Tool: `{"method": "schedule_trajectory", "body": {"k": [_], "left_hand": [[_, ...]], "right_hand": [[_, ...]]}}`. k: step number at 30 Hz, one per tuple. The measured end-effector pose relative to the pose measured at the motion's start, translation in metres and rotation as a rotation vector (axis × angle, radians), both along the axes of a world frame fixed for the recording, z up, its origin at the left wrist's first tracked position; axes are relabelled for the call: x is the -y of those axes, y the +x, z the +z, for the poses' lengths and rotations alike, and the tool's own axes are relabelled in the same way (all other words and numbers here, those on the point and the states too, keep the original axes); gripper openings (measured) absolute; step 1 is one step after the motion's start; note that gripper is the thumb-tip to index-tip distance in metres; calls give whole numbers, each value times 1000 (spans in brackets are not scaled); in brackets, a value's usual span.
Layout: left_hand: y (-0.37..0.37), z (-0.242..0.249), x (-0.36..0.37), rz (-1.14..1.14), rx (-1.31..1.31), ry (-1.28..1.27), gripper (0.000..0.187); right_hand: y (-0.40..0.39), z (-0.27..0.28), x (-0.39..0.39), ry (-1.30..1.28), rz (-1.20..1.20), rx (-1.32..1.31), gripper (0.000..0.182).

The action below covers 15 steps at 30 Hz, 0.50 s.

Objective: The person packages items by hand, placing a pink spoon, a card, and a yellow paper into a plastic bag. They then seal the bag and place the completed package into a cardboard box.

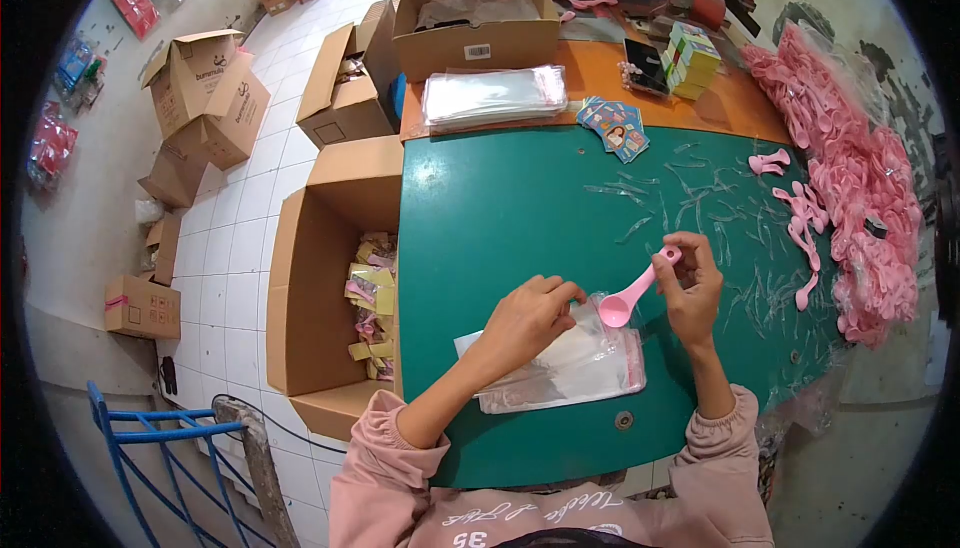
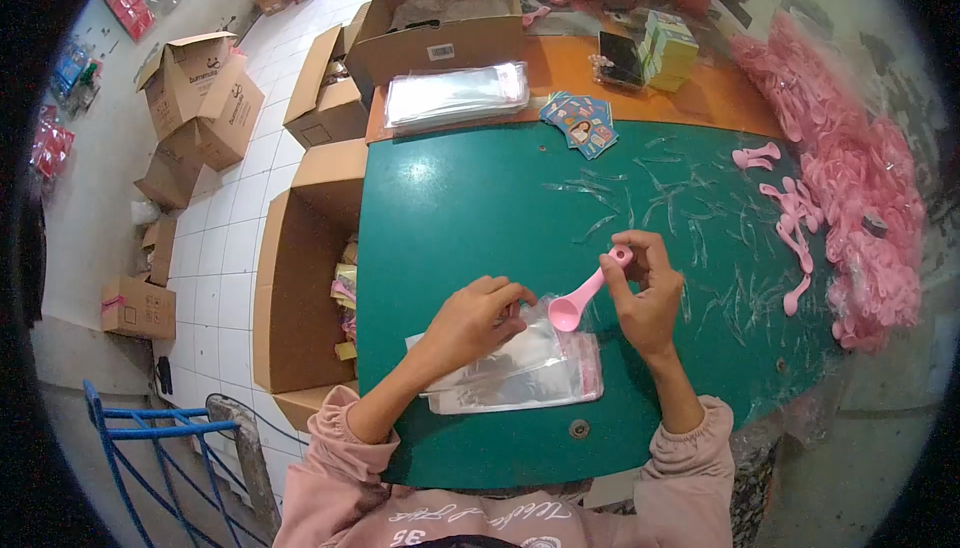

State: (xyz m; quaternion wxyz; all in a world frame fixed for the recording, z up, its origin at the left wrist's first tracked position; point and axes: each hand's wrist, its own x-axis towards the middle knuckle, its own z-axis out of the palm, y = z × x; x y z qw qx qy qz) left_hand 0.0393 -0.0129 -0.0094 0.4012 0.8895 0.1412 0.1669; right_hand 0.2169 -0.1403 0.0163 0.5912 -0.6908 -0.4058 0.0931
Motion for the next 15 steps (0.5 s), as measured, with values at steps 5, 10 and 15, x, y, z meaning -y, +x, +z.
{"method": "schedule_trajectory", "body": {"k": [5, 10, 15], "left_hand": [[-4, 10, -6, 17, -113, -158, 21], [-5, 12, -13, 98, -8, -204, 15], [-5, 5, -21, 40, 60, -728, 16]], "right_hand": [[-4, -2, -2, -53, 13, 188, 18], [-7, -1, -2, -127, 11, 255, 16], [-7, -2, 1, 50, -69, 86, 16]]}}
